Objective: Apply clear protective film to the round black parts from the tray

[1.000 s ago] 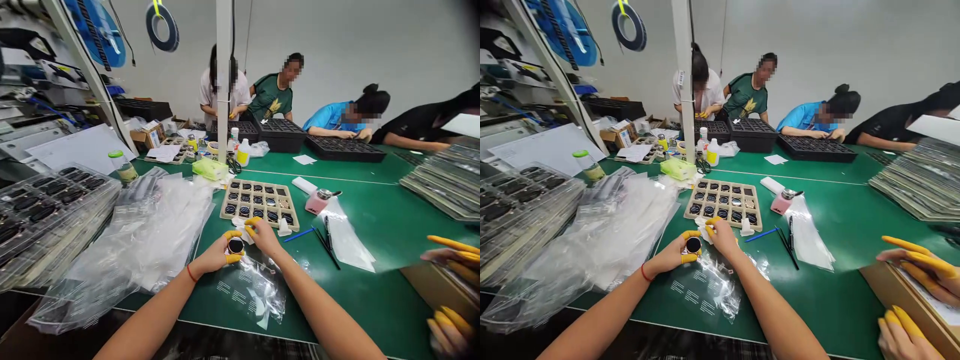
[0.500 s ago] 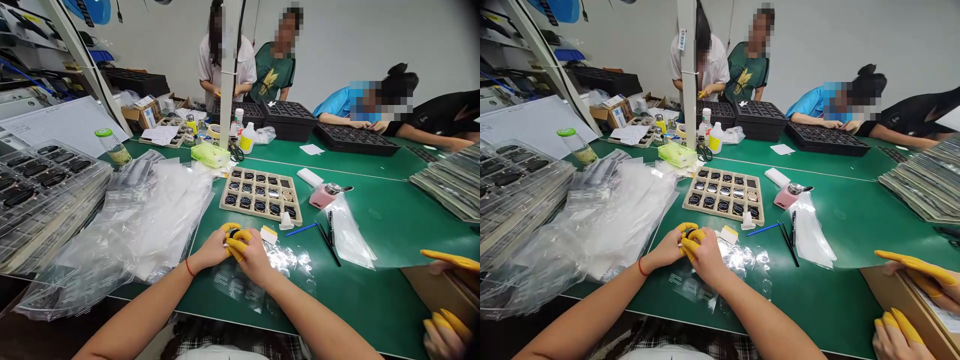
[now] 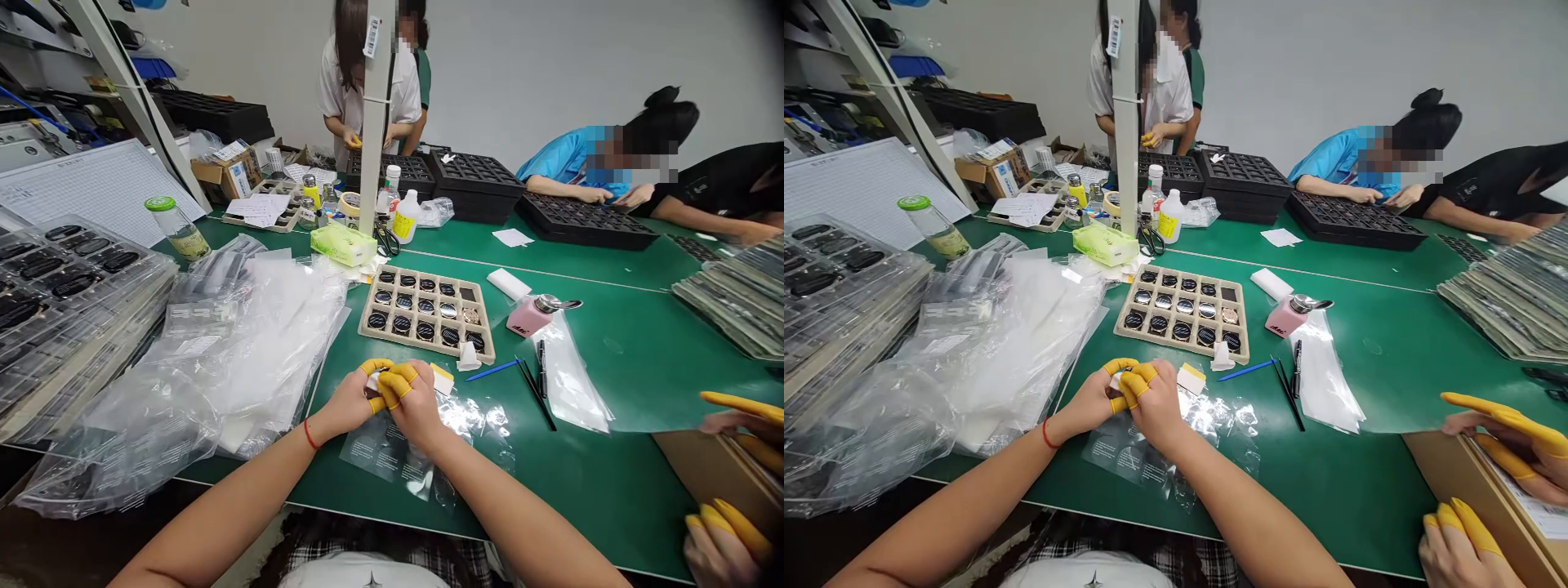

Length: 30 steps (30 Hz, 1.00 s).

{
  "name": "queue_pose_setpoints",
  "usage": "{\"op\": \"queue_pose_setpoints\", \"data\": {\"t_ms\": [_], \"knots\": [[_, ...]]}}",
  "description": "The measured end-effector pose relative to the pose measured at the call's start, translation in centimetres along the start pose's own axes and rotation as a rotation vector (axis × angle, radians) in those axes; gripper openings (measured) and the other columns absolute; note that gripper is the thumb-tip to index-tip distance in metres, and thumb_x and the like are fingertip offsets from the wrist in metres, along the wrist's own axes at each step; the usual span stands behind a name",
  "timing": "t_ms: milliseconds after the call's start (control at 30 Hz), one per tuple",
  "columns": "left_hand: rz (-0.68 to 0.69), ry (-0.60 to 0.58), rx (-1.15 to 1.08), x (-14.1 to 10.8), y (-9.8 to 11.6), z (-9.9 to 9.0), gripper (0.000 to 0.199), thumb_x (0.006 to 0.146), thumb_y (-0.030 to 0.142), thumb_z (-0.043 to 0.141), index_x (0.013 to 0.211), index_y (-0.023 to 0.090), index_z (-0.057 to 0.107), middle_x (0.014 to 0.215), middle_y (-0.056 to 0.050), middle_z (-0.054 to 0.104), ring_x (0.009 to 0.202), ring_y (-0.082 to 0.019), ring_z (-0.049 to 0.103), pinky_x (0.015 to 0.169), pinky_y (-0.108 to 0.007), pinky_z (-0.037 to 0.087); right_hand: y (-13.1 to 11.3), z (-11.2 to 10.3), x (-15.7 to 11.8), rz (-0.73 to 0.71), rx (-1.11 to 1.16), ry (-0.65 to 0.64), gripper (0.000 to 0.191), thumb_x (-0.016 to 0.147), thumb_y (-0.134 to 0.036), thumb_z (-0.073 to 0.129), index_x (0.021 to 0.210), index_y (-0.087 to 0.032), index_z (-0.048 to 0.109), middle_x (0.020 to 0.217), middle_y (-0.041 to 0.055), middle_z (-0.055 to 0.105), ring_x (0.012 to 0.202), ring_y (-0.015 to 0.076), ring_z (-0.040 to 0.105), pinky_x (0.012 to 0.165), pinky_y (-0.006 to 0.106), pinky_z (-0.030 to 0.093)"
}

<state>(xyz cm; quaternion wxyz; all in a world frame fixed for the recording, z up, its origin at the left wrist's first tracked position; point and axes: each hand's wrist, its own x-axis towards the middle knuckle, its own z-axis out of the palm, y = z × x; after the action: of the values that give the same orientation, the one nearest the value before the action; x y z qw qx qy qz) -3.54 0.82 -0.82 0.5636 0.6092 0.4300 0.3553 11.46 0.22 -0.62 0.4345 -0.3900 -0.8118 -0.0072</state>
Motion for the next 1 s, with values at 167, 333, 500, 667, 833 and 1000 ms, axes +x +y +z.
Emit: {"op": "queue_pose_setpoints", "data": {"t_ms": [167, 333, 500, 667, 833, 1000], "knots": [[-0.037, 0.013, -0.07, -0.1, 0.3, 0.3, 0.052, 0.071, 0.027, 0.069, 0.118, 0.018, 0.047, 0.09, -0.004, 0.067, 0.079, -0.018, 0.065, 0.074, -0.031, 0.052, 2.0, -0.4, 0.5, 0.131, -0.093, 0.036, 0.009, 0.086, -0.021, 0.052, 0.085, -0.022, 0.061, 0.082, 0.004, 0.063, 0.082, 0.02, 0.047, 0.077, 0.036, 0.034], [-0.08, 0.045, -0.121, 0.0, 0.4, 0.1, 0.054, 0.068, 0.03, 0.073, 0.115, 0.02, 0.047, 0.095, -0.005, 0.066, 0.083, -0.02, 0.067, 0.08, -0.035, 0.053, 3.7, -1.8, 0.6, 0.361, -0.16, -0.032, 0.011, 0.086, -0.026, 0.053, 0.088, -0.022, 0.062, 0.084, 0.0051, 0.062, 0.088, 0.0229, 0.048, 0.083, 0.04, 0.035], [-0.021, 0.015, -0.251, 0.1, 0.4, -0.2, 0.049, 0.073, 0.026, 0.069, 0.115, 0.021, 0.044, 0.107, -0.007, 0.065, 0.102, -0.023, 0.065, 0.094, -0.04, 0.048, 4.5, -3.7, 0.8, 0.536, -0.129, -0.134, 0.029, 0.082, -0.027, 0.054, 0.11, -0.02, 0.06, 0.109, 0.0115, 0.059, 0.108, 0.0288, 0.045, 0.093, 0.047, 0.032], [0.016, 0.045, -0.269, 0.2, 0.5, -0.4, 0.045, 0.074, 0.025, 0.068, 0.112, 0.021, 0.044, 0.115, -0.009, 0.062, 0.109, -0.024, 0.061, 0.097, -0.042, 0.046, 4.0, -5.1, 1.4, 0.742, 0.213, -0.417, 0.016, 0.08, -0.026, 0.051, 0.086, -0.021, 0.065, 0.095, 0.0064, 0.065, 0.097, 0.0238, 0.055, 0.086, 0.04, 0.04], [0.018, 0.024, -0.309, 0.3, 0.2, -0.7, 0.045, 0.075, 0.024, 0.067, 0.113, 0.021, 0.043, 0.115, -0.009, 0.063, 0.112, -0.025, 0.06, 0.098, -0.043, 0.045, 3.3, -5.5, 1.6, 0.822, 0.407, -0.505, 0.014, 0.078, -0.031, 0.054, 0.083, -0.021, 0.062, 0.097, 0.0048, 0.064, 0.094, 0.0222, 0.056, 0.083, 0.037, 0.042], [-0.019, 0.02, -0.245, 0.3, 0.2, -0.5, 0.048, 0.074, 0.023, 0.068, 0.115, 0.023, 0.042, 0.111, -0.007, 0.064, 0.11, -0.023, 0.061, 0.096, -0.04, 0.047, 3.1, -5.8, 1.7, 0.846, 0.564, -0.431, 0.012, 0.076, -0.032, 0.057, 0.076, -0.02, 0.058, 0.09, 0.0028, 0.063, 0.089, 0.0199, 0.056, 0.084, 0.035, 0.041]]}}
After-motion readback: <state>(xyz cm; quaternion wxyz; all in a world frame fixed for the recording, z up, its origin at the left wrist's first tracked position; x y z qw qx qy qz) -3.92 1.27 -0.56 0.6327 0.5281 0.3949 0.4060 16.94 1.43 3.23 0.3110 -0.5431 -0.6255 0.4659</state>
